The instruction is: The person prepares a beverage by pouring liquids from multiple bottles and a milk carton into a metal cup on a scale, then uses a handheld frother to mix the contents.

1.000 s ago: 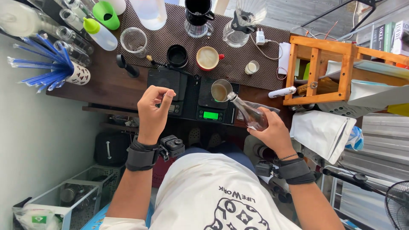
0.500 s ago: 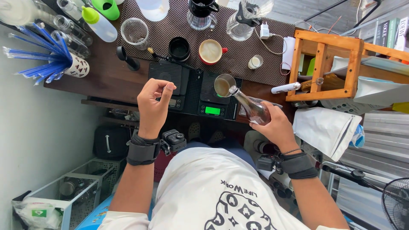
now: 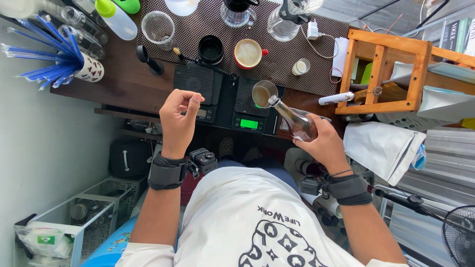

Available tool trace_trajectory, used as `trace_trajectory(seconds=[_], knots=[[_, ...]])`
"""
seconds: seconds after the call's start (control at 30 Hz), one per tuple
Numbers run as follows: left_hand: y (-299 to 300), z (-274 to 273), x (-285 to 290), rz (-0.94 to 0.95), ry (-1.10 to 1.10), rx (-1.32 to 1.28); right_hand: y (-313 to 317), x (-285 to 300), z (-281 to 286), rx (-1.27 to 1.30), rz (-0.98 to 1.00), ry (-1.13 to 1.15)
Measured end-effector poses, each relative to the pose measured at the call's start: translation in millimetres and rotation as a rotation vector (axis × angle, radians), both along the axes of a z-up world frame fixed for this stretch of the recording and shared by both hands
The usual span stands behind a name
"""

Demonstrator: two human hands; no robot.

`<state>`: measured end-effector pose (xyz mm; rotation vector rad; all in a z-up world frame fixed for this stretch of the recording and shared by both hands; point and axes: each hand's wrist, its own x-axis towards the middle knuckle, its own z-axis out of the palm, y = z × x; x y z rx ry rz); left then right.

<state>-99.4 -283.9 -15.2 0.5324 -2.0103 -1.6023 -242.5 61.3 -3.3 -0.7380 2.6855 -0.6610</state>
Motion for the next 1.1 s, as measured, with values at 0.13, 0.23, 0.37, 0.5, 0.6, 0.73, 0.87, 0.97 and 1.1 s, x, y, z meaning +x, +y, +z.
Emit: trace_trajectory(seconds=[0.13, 0.23, 0.37, 0.5, 0.6, 0.73, 0.87, 0.97, 1.1], knots=[[-0.7, -4.5, 0.2, 0.0, -0.004, -0.015, 0.7, -0.3, 0.2, 0.009, -0.013, -0.015], [-0.3, -4.6, 0.3, 0.019, -0.015, -0.012, 0.7, -0.2, 1.6, 0.019, 0.009, 0.008], [-0.1, -3.4, -0.6, 0.004, 0.019, 0.014, 1.3, -1.7, 0.9, 0.03, -0.005, 0.0], [-0.6, -5.1, -0.2, 0.008, 0.022, 0.018, 1.2, -2.7, 1.3, 0.041, 0.02, 0.026], [-1.1, -4.3, 1.2, 0.007, 0.025, 0.008, -0.5, -1.6, 3.2, 0.057, 0.003, 0.008], [-2.4, -5.9, 2.8, 0.007, 0.017, -0.015, 1.3, -1.6, 0.8, 0.048, 0.017, 0.029], [-3.3, -7.3, 3.0, 0.01, 0.023, -0.002, 1.2, -1.5, 0.3, 0.051, 0.019, 0.027], [-4.0, -8.7, 3.4, 0.006, 0.021, -0.002, 0.7, -1.4, 0.6, 0.059, 0.01, 0.02], [-4.6, -9.3, 3.5, 0.006, 0.011, -0.008, -1.0, -1.1, 3.0, 0.07, -0.003, 0.01]])
